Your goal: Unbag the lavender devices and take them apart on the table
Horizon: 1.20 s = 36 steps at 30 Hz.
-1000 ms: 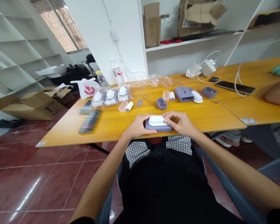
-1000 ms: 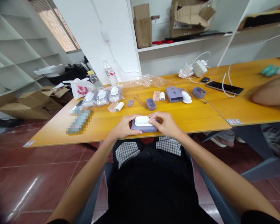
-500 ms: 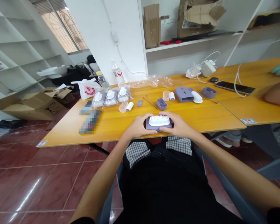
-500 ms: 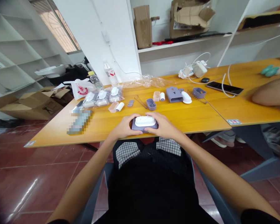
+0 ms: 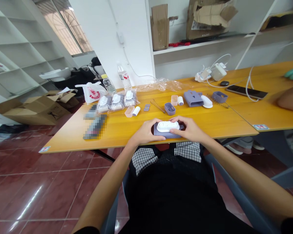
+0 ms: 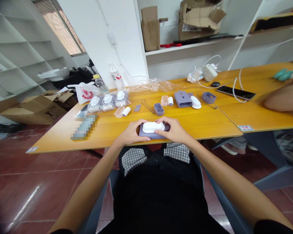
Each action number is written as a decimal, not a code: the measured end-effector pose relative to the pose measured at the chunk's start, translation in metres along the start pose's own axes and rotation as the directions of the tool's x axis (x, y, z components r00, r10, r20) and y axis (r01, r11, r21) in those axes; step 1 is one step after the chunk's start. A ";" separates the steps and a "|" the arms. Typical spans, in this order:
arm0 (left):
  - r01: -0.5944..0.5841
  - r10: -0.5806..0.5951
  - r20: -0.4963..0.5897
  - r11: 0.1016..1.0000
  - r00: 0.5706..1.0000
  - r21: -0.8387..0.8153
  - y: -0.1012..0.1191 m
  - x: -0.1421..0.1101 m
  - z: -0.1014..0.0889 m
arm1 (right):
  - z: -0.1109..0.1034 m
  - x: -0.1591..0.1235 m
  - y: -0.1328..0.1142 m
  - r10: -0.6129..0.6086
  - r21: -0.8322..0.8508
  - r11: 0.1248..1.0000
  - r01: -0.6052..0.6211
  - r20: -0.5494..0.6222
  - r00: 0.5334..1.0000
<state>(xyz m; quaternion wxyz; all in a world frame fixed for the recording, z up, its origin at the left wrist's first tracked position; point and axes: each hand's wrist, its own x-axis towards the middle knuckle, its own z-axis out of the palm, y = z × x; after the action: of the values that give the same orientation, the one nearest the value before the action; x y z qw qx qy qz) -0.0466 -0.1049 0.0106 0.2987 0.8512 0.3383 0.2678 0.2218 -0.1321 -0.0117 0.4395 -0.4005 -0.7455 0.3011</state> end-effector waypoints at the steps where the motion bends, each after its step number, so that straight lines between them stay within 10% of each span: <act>1: -0.001 0.001 0.001 1.000 1.000 0.002 0.000 0.000 0.000 | 0.000 0.000 0.001 -0.001 0.011 1.000 0.001 0.001 1.000; 27: 0.040 -0.037 -0.044 0.996 0.998 0.078 0.002 0.002 0.004 | 0.004 0.010 -0.001 -0.239 -0.114 0.968 0.222 -0.172 0.956; 36: 0.001 0.005 -0.035 0.986 0.999 0.168 0.003 -0.001 0.007 | -0.017 0.017 -0.001 -0.311 -0.140 0.942 0.304 -0.029 0.950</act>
<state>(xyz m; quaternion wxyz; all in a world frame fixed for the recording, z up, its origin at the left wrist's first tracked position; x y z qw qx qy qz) -0.0416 -0.1093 0.0080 0.2196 0.8688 0.3642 0.2537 0.2320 -0.1167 0.0036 0.4719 -0.3152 -0.8061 0.1679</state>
